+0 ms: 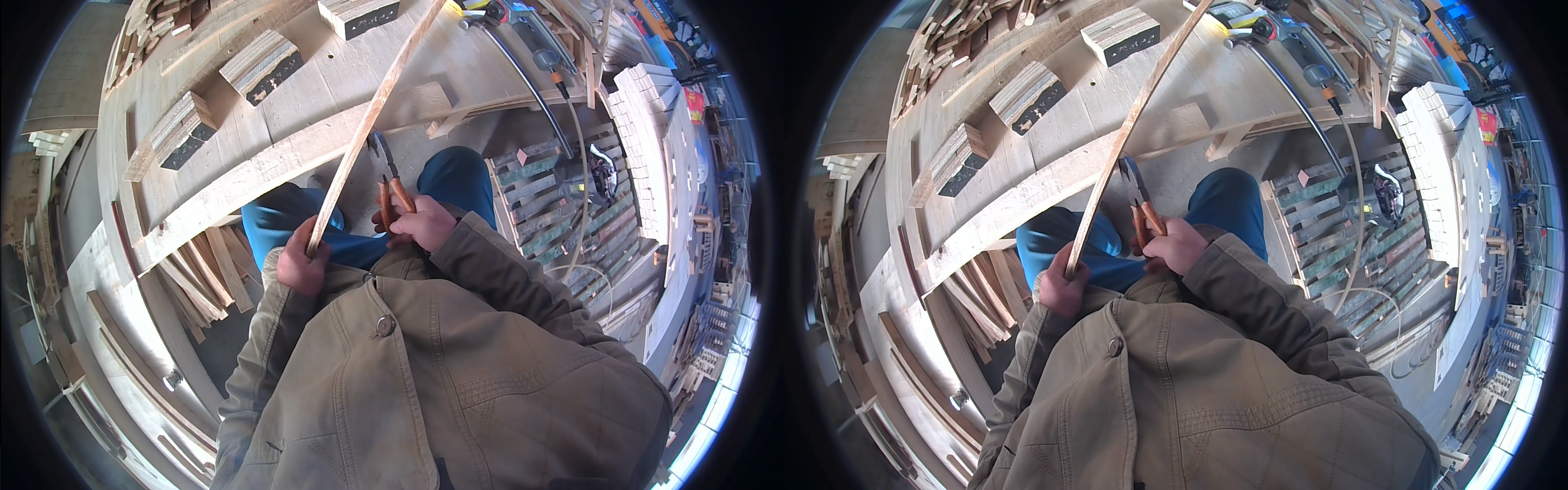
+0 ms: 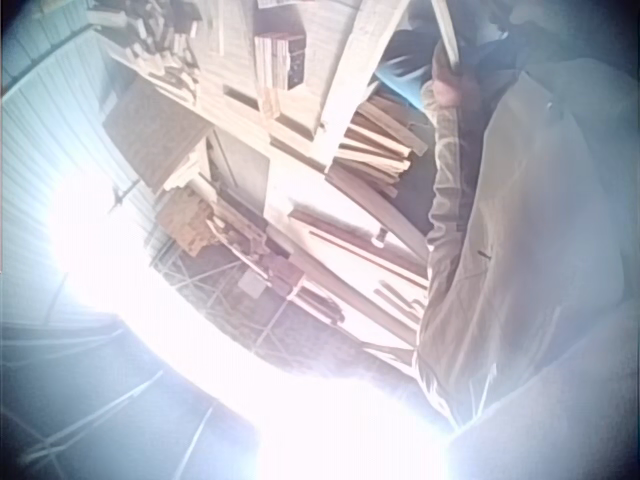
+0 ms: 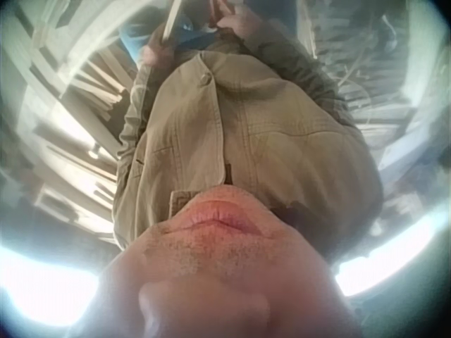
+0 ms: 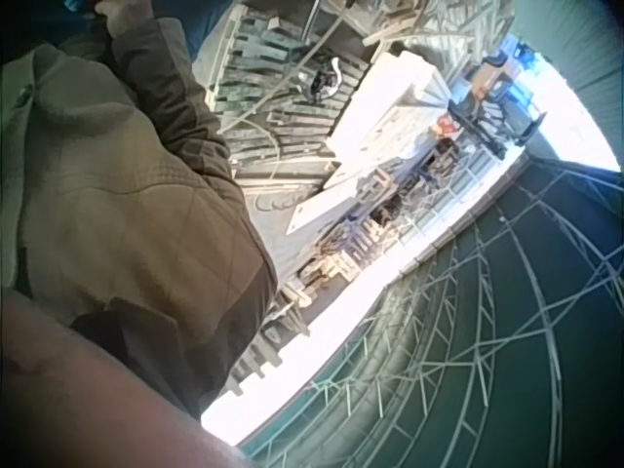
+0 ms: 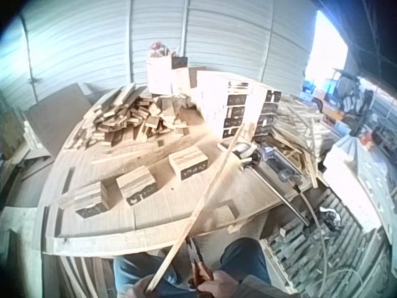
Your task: The person kneels on the floor and uses a hammer to pry apart a long wooden plank, then separates smaller stacked wood pieces. The person places the separated pieces onto a nearby stack.
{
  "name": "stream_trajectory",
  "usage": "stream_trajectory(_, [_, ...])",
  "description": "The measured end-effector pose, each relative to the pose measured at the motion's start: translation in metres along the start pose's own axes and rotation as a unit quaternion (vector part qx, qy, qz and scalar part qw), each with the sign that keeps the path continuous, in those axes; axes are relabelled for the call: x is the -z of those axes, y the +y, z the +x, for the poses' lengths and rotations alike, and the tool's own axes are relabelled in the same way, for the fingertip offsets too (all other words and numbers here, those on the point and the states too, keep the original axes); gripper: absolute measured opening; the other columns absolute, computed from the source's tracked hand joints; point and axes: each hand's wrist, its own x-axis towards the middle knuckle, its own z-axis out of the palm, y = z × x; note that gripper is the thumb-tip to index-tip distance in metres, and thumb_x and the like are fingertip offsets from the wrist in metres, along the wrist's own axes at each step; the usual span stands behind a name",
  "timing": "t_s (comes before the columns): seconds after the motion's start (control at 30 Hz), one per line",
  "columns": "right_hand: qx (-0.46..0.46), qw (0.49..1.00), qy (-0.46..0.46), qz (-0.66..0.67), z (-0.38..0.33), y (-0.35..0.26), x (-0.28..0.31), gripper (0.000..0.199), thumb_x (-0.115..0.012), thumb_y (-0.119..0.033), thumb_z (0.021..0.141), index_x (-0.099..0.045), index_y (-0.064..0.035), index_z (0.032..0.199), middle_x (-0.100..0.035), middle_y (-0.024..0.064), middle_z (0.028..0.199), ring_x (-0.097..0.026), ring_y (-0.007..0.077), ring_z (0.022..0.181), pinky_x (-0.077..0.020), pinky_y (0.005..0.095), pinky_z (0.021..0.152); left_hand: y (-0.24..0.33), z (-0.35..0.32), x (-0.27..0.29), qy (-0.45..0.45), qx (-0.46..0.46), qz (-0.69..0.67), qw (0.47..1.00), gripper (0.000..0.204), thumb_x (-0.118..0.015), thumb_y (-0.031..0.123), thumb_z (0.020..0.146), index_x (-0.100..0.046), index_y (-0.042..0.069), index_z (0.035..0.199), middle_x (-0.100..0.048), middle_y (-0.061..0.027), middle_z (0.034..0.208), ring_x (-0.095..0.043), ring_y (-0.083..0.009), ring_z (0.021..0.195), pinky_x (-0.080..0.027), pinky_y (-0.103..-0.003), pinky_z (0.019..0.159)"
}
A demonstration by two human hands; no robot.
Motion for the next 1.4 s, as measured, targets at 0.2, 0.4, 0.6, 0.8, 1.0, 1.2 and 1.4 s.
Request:
stream_trajectory(0.2, [0.027, 0.997, 0.015, 0.075, 0.002, 0.001, -0.006, 0.05, -0.056, -0.002, 0.091, -0.054, 0.0026, 0.141, -0.064, 0.0126, 0.124, -0.064, 0.0227, 0.111, -0.0587, 0.0368, 0.09, 0.004, 0.001, 0.001, -0.01, 0.045, -0.009, 0.999, 0.055, -0.073, 0.011, 0.091, -0.059, 0.007, 0.144, -0.069, -0.0214, 0.129, -0.066, -0.0368, 0.122, -0.051, -0.043, 0.104])
stream_trajectory(0.4, [0.03, 0.999, 0.013, 0.03, 0.012, 0.0, -0.011, 0.057, -0.051, 0.0, 0.093, -0.045, 0.0035, 0.15, -0.062, 0.0164, 0.131, -0.062, 0.0248, 0.12, -0.0582, 0.0398, 0.094, 0.004, 0.002, -0.001, -0.011, 0.038, 0.007, 0.999, 0.056, -0.072, 0.012, 0.091, -0.057, 0.007, 0.145, -0.068, -0.0226, 0.129, -0.066, -0.0389, 0.121, -0.052, -0.045, 0.103])
stream_trajectory(0.6, [0.043, 0.994, 0.042, 0.086, 0.017, -0.004, -0.034, 0.051, -0.052, 0.0, 0.094, -0.047, 0.0029, 0.144, -0.062, 0.0146, 0.125, -0.063, 0.0244, 0.117, -0.0595, 0.0407, 0.092, -0.002, 0.004, -0.009, 0.03, -0.047, 0.073, 0.996, 0.058, -0.07, 0.009, 0.092, -0.055, 0.007, 0.148, -0.067, -0.0066, 0.096, -0.066, -0.0177, 0.085, -0.055, -0.034, 0.079])
stream_trajectory(0.8, [0.062, 0.987, 0.076, 0.131, 0.023, -0.012, -0.046, 0.036, -0.052, -0.002, 0.096, -0.053, -0.0005, 0.131, -0.062, 0.0113, 0.119, -0.063, 0.0215, 0.112, -0.0599, 0.0422, 0.09, -0.002, 0.002, -0.011, 0.038, -0.051, 0.08, 0.995, 0.06, -0.068, 0.007, 0.091, -0.054, 0.006, 0.149, -0.068, -0.0094, 0.099, -0.067, -0.0202, 0.087, -0.055, -0.035, 0.08])
stream_trajectory(1.0, [0.102, 0.977, 0.128, 0.135, 0.038, -0.006, -0.056, 0.031, -0.06, -0.005, 0.091, -0.056, -0.0013, 0.121, -0.06, 0.0097, 0.111, -0.063, 0.0195, 0.095, -0.0588, 0.037, 0.076, -0.001, 0.004, -0.011, 0.031, -0.053, 0.073, 0.995, 0.06, -0.068, 0.008, 0.091, -0.053, 0.006, 0.15, -0.067, -0.0092, 0.098, -0.066, -0.0198, 0.087, -0.055, -0.035, 0.08])
stream_trajectory(1.2, [0.14, 0.972, 0.156, 0.105, 0.056, 0.001, -0.063, 0.027, -0.062, -0.006, 0.088, -0.059, -0.0016, 0.115, -0.063, 0.0085, 0.101, -0.064, 0.0182, 0.083, -0.0574, 0.0341, 0.07, 0.003, 0.004, -0.012, 0.015, -0.044, 0.06, 0.997, 0.061, -0.069, 0.009, 0.092, -0.053, 0.007, 0.15, -0.066, -0.0087, 0.097, -0.065, -0.02, 0.087, -0.054, -0.035, 0.081])
stream_trajectory(1.4, [0.162, 0.966, 0.173, 0.104, 0.06, -0.005, -0.068, 0.025, -0.062, -0.007, 0.087, -0.059, -0.0023, 0.111, -0.063, 0.007, 0.093, -0.061, 0.017, 0.07, -0.0544, 0.033, 0.063, 0.006, 0.004, -0.013, 0.014, -0.045, 0.063, 0.997, 0.062, -0.069, 0.008, 0.091, -0.053, 0.008, 0.15, -0.067, -0.0098, 0.099, -0.067, -0.0218, 0.087, -0.055, -0.036, 0.079])
